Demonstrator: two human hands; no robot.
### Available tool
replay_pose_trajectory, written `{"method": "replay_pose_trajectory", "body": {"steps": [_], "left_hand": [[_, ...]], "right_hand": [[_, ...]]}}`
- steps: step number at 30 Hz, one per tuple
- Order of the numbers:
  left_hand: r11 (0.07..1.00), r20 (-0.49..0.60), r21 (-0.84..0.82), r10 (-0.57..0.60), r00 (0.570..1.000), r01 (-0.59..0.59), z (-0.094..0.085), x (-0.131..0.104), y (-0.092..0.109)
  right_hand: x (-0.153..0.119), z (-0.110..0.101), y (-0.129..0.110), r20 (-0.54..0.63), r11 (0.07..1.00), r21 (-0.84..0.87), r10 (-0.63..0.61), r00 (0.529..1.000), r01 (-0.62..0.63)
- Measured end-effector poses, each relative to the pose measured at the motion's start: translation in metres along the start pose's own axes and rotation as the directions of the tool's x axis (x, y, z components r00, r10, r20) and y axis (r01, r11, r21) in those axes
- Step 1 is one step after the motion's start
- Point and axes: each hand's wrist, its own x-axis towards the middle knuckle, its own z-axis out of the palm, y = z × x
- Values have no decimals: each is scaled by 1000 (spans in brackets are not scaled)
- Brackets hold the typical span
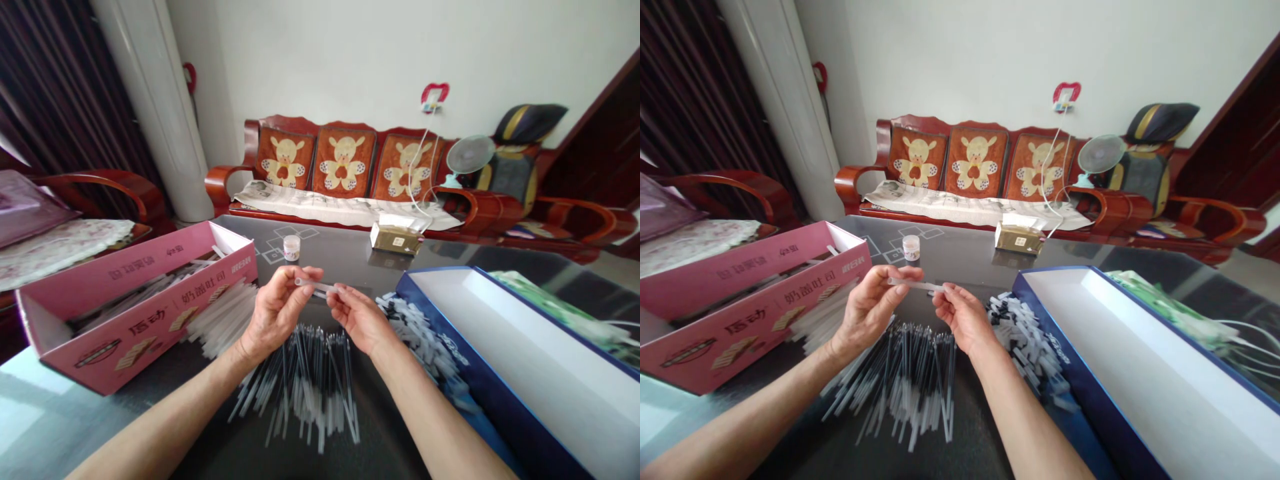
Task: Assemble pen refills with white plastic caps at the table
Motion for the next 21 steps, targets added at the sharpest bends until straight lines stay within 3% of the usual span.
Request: {"method": "replay_pose_trajectory", "body": {"steps": [2,4,8,11,13,17,21], "left_hand": [[993,-51,116,-16,999,22,-4,1,-9],[940,-59,336,-34,998,52,-8,1,-16],[736,107,677,-129,986,23,-13,2,-18],[654,281,751,-192,940,-91,-10,1,-14],[633,338,764,-232,912,-122,-5,-2,-11],[553,279,830,-305,911,-69,6,-8,-5],[405,245,908,-298,922,-110,12,-15,-5]], "right_hand": [[4,-4,-7,-90,996,79,-24,996,32],[8,-8,-14,-156,991,116,-43,987,62],[7,-11,-18,-187,982,41,-175,967,186],[1,-4,-11,-107,958,-112,-276,955,264],[-3,3,-4,-33,945,-172,-286,958,277],[-9,15,10,24,971,-76,-227,974,228],[-11,23,21,-27,985,26,-172,985,173]]}}
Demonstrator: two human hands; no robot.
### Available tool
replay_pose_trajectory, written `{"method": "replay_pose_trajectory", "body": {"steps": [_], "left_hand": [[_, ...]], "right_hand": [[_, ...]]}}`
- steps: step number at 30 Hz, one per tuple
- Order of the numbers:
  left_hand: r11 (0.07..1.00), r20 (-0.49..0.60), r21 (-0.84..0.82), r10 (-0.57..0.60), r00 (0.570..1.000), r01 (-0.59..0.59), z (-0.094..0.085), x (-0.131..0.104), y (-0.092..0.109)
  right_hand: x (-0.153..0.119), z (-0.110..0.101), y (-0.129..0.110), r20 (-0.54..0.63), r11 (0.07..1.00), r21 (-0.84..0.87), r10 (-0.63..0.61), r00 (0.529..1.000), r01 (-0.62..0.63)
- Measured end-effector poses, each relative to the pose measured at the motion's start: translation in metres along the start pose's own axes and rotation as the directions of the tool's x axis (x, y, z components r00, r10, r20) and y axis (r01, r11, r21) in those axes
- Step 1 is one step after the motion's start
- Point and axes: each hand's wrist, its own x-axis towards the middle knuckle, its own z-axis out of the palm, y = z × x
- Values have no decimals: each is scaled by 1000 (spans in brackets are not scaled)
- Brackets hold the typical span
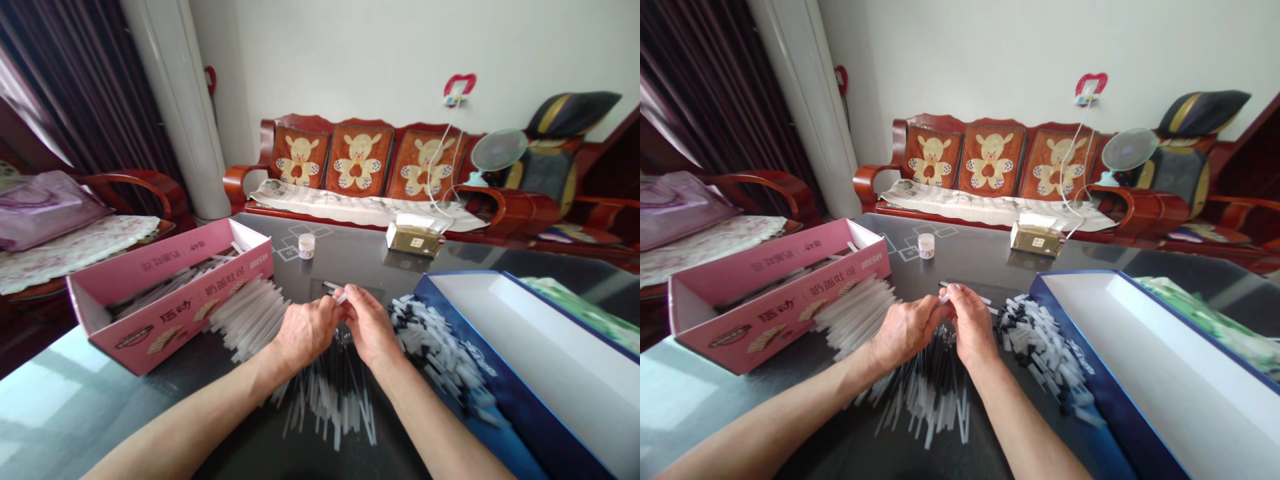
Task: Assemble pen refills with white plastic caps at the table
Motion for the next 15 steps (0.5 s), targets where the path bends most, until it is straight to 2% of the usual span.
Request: {"method": "replay_pose_trajectory", "body": {"steps": [5,8,10,12,13,15], "left_hand": [[989,-26,147,36,999,-32,9,-2,-2],[994,-6,108,24,1000,-24,9,-1,-1],[1000,8,1,-18,1000,18,5,1,1],[978,39,-196,-70,997,76,0,3,4],[936,96,-330,-93,991,120,-2,3,5],[775,281,-587,-79,957,236,-5,4,9]], "right_hand": [[-4,5,8,-82,1000,4,-19,996,19],[-5,6,13,-93,999,2,-46,995,47],[-4,5,15,-82,998,17,-51,995,52],[0,1,12,-62,998,47,-41,997,44],[2,-1,9,-55,997,72,-35,998,39],[10,-9,-1,-64,991,131,-31,997,40]]}}
